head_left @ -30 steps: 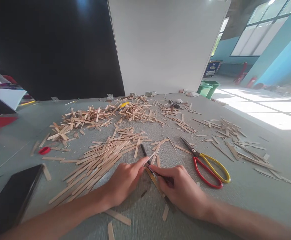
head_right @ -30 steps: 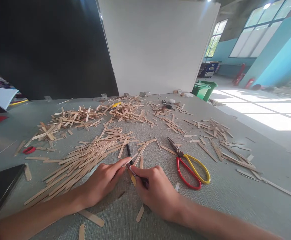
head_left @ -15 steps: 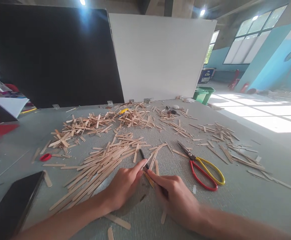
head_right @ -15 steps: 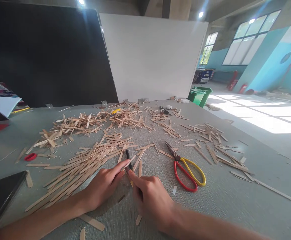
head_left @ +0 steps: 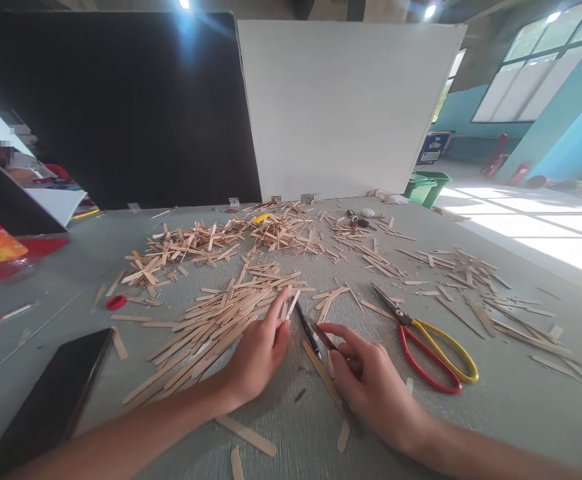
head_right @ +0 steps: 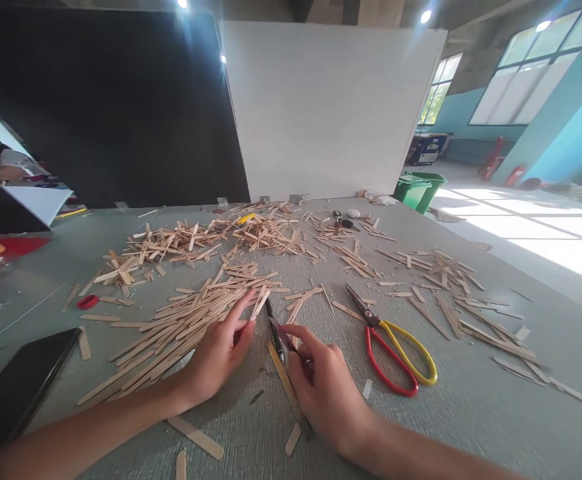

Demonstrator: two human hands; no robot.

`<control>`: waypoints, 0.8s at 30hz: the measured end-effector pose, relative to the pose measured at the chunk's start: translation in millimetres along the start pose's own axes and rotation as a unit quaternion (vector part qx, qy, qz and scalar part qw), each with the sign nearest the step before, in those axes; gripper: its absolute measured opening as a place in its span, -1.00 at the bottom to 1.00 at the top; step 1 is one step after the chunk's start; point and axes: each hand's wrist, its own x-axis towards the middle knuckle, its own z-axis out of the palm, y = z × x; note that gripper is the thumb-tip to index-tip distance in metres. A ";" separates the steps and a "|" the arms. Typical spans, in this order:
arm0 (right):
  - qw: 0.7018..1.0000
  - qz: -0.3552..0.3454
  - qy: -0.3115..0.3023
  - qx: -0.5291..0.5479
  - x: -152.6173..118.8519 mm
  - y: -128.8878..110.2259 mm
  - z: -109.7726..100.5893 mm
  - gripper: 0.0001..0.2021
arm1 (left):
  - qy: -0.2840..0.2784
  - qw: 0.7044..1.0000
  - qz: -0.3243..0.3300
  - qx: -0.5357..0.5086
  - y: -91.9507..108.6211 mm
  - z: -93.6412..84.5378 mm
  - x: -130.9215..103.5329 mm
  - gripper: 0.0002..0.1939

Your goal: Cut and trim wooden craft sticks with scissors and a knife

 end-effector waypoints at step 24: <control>0.999 -0.037 0.009 0.020 0.5 6.8 7.7 -0.60 | 0.024 0.989 -0.030 -0.141 13.2 -8.7 -2.9 -0.51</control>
